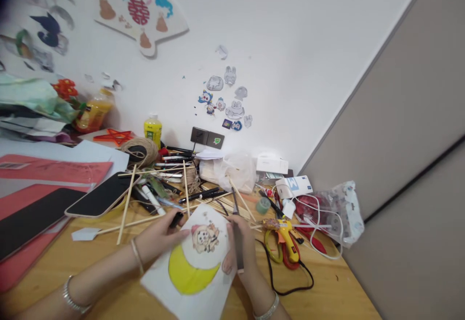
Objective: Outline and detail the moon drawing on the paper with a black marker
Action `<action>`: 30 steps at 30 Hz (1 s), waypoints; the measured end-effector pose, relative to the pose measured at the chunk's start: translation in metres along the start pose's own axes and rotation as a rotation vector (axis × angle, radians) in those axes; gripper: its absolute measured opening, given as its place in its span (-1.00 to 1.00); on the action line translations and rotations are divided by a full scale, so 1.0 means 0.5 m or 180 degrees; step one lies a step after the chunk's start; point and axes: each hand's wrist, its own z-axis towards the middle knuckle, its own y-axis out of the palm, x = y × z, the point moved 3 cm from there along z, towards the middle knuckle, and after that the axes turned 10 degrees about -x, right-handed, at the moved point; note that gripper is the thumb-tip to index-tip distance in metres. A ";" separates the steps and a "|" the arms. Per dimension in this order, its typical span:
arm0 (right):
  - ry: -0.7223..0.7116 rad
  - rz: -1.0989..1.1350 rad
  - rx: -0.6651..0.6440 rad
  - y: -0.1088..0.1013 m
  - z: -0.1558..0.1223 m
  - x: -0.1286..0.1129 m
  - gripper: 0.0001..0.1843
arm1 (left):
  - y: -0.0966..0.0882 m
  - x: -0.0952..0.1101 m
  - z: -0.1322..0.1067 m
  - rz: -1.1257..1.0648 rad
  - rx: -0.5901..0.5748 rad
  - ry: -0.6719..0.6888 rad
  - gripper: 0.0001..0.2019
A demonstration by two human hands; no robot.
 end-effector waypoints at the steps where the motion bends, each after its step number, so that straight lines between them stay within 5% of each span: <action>1: 0.0140 0.0034 0.0137 -0.006 0.000 -0.001 -0.84 | -0.005 -0.005 0.003 0.0041 -0.0023 -0.0097 -0.70; 6: 0.0429 0.0184 0.0363 -0.019 -0.001 0.010 -0.74 | -0.034 -0.001 0.012 0.0387 0.0023 -0.0167 -0.86; 16: 0.0183 0.0485 -0.0349 0.010 0.005 0.026 -0.81 | -0.096 0.006 0.007 -0.0307 0.1180 -0.0137 -0.73; 30: 0.0212 0.0500 -0.0057 0.006 -0.001 0.047 -0.75 | -0.086 -0.018 0.016 -0.0750 0.1117 -0.0112 -0.67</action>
